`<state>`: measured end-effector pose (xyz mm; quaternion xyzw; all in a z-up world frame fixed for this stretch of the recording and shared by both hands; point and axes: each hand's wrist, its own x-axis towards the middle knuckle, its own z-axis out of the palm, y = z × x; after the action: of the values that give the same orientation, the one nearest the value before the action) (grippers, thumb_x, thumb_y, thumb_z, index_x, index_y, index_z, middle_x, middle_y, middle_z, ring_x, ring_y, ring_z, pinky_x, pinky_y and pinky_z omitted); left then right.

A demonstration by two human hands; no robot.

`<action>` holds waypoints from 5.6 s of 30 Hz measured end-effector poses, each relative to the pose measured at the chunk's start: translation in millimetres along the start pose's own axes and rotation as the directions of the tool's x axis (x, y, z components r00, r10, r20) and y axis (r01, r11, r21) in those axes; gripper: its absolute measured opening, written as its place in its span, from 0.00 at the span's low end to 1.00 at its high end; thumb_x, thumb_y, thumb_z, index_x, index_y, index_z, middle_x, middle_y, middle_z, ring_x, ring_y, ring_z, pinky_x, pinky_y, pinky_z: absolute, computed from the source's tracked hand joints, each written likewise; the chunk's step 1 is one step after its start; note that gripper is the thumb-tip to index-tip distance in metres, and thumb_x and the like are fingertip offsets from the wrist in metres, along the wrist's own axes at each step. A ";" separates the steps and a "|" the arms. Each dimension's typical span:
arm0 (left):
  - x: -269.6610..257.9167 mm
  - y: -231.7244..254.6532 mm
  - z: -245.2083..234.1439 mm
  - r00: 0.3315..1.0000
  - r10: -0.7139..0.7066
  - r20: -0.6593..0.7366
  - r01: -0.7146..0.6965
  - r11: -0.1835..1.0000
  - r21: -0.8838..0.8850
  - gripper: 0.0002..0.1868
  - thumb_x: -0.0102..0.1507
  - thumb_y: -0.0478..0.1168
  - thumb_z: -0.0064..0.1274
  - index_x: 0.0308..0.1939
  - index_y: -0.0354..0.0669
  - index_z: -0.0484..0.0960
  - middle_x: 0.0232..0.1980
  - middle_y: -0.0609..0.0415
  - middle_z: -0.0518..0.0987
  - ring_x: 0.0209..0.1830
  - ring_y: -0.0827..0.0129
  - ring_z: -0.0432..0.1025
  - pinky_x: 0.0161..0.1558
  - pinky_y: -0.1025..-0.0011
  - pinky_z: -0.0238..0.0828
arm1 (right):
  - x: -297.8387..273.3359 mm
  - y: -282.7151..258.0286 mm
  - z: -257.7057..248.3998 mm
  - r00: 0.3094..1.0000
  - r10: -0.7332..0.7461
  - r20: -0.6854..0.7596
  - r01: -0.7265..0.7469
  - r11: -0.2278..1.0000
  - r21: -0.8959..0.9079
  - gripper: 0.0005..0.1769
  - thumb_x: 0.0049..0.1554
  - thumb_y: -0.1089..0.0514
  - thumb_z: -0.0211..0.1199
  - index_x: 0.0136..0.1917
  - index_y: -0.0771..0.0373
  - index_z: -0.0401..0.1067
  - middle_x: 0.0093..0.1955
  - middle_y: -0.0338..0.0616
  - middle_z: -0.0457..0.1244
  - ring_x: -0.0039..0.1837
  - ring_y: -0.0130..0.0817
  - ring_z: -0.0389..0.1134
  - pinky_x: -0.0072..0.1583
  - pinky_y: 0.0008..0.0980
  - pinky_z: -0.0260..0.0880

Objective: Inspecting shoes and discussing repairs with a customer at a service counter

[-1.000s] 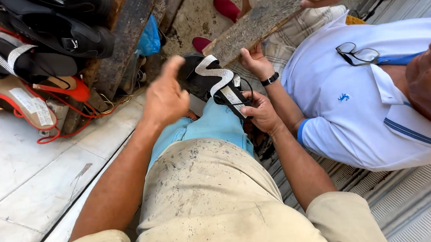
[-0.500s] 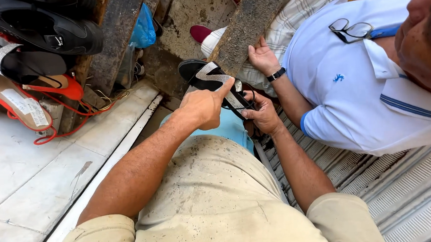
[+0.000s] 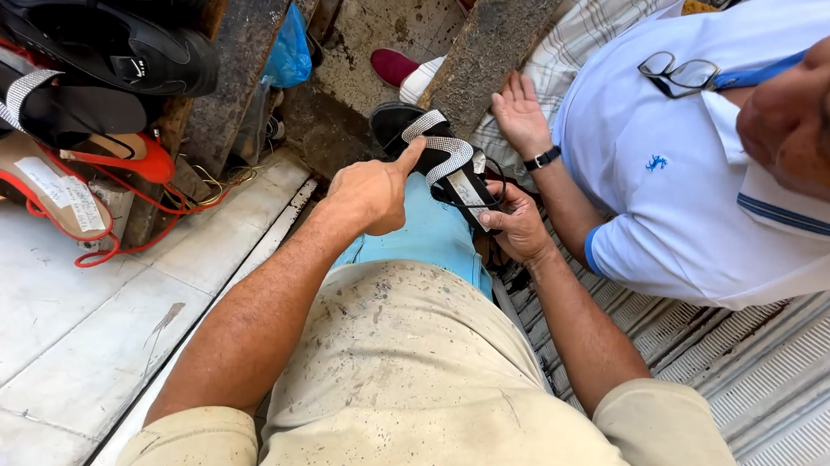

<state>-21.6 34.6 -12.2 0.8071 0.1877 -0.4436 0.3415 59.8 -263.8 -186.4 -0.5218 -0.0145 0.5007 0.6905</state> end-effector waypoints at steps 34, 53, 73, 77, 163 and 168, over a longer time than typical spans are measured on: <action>0.6 -12.5 4.1 0.996 -0.041 -0.083 0.037 0.998 -0.051 0.50 0.59 0.28 0.44 0.84 0.53 0.44 0.27 0.47 0.79 0.22 0.58 0.75 0.27 0.61 0.71 | 4.0 8.4 -1.4 0.998 0.041 -0.038 -0.039 0.997 0.060 0.20 0.47 0.71 0.74 0.53 0.65 0.74 0.60 0.45 0.68 0.58 0.29 0.70 0.48 0.21 0.72; 2.8 18.3 -0.6 0.996 0.088 0.000 -0.088 0.993 -0.080 0.49 0.58 0.28 0.43 0.83 0.57 0.50 0.26 0.45 0.79 0.24 0.53 0.75 0.32 0.58 0.74 | 7.3 -10.2 21.3 0.998 0.054 -0.017 -0.054 0.998 0.018 0.23 0.46 0.70 0.75 0.55 0.66 0.73 0.62 0.46 0.67 0.61 0.32 0.68 0.53 0.22 0.70; -32.6 2.8 34.1 0.995 0.049 0.090 -0.034 0.986 -0.161 0.51 0.57 0.32 0.46 0.84 0.58 0.45 0.35 0.39 0.82 0.38 0.43 0.80 0.45 0.45 0.76 | 12.6 -55.2 52.2 0.979 0.203 0.000 -0.192 0.928 0.318 0.22 0.48 0.75 0.68 0.57 0.67 0.71 0.53 0.60 0.71 0.54 0.56 0.75 0.56 0.62 0.78; -30.3 0.3 40.2 0.997 0.052 0.050 -0.042 0.983 -0.179 0.50 0.57 0.34 0.47 0.83 0.60 0.46 0.35 0.39 0.82 0.38 0.41 0.79 0.44 0.43 0.76 | 12.1 -62.7 60.8 0.979 0.206 -0.003 -0.194 0.930 0.311 0.21 0.48 0.75 0.68 0.56 0.67 0.71 0.50 0.57 0.71 0.53 0.56 0.75 0.55 0.62 0.78; -34.1 -39.9 -72.8 0.985 -0.004 -0.173 -0.070 0.905 -0.420 0.54 0.55 0.86 0.31 0.78 0.63 0.62 0.53 0.48 0.77 0.62 0.45 0.70 0.65 0.46 0.61 | 18.4 -32.8 58.6 0.992 -0.028 0.122 0.034 0.998 -0.044 0.22 0.47 0.70 0.76 0.53 0.67 0.73 0.64 0.50 0.65 0.68 0.39 0.64 0.64 0.37 0.63; -35.0 -16.3 -93.7 0.996 0.022 -0.088 -0.059 0.896 -0.440 0.62 0.55 0.86 0.16 0.78 0.48 0.62 0.76 0.41 0.67 0.77 0.43 0.58 0.75 0.43 0.49 | 16.9 -24.0 55.3 0.992 -0.019 0.128 0.027 0.998 -0.055 0.22 0.46 0.70 0.77 0.53 0.68 0.73 0.64 0.51 0.64 0.69 0.39 0.63 0.67 0.38 0.61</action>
<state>4.9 113.2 46.0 0.7295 0.2805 -0.3490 0.5171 54.5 -211.7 -152.1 -0.5079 -0.0788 0.5244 0.6788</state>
